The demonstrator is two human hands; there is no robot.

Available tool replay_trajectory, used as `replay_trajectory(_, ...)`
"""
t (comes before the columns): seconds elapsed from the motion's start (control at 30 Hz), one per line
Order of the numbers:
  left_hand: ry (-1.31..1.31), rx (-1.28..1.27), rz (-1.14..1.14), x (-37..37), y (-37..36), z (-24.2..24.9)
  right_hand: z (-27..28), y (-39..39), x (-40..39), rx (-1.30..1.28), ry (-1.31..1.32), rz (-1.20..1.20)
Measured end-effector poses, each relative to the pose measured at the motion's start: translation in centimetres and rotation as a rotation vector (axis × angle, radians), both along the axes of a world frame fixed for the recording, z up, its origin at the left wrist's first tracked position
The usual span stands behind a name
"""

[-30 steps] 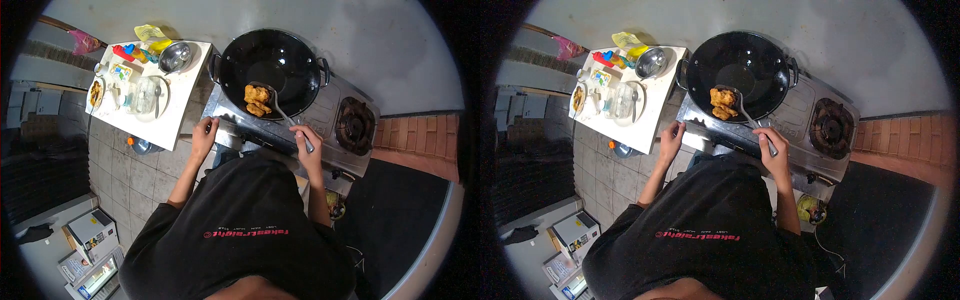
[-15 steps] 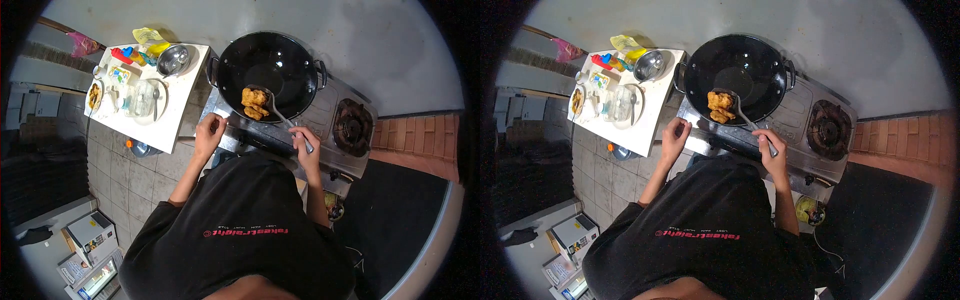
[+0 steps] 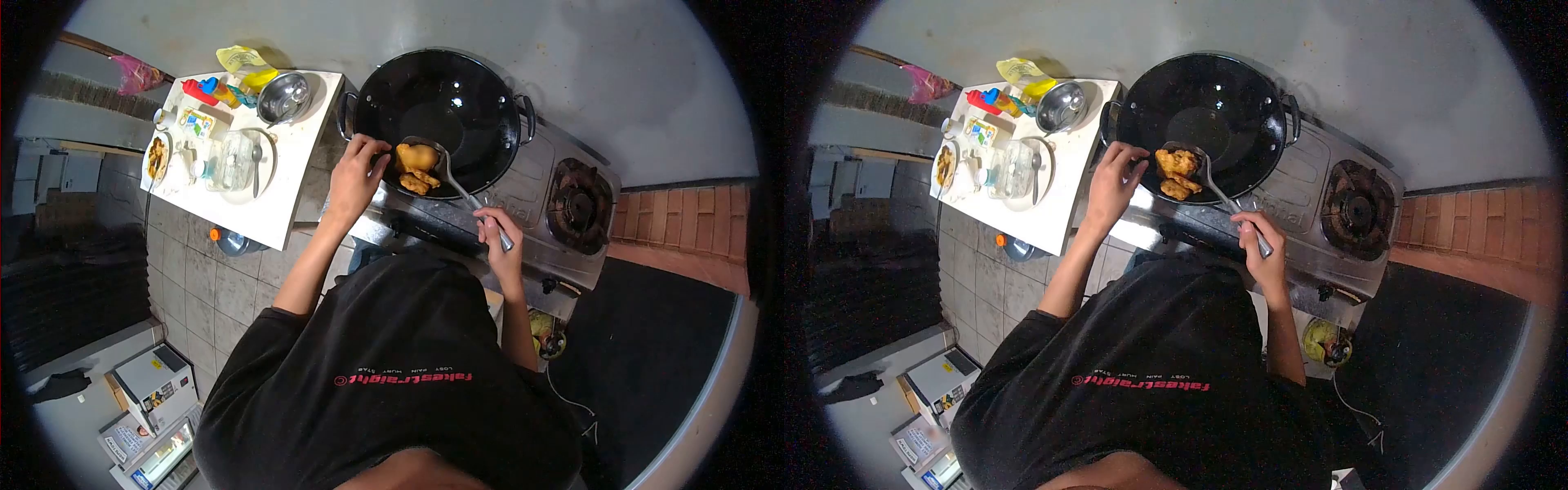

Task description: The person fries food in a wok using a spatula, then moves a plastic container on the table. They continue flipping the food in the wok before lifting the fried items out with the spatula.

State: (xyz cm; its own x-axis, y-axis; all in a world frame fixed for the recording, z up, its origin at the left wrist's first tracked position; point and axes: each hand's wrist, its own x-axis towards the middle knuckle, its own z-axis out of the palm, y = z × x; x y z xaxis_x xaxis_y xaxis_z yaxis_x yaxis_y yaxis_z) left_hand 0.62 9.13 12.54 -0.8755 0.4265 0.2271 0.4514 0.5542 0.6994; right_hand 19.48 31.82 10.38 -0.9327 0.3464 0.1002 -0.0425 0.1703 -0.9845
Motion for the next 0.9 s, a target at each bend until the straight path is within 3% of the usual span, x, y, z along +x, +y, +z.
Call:
replay_trajectory(0.57, -0.057, 0.018, -0.113, -0.8, 1.3, 0.2, -0.2, 0.2, -0.2, -0.014, 0.023, 0.013)
replay_trajectory(0.73, 0.067, 0.074, -0.243, -0.9, 1.9, -0.1, 0.0, 0.3, -0.2, 0.011, 0.031, 0.013)
replay_trajectory(0.9, 0.066, 0.122, -0.202, -1.2, 1.6, 0.9, -0.1, 0.3, -0.1, 0.02, 0.032, 0.016)
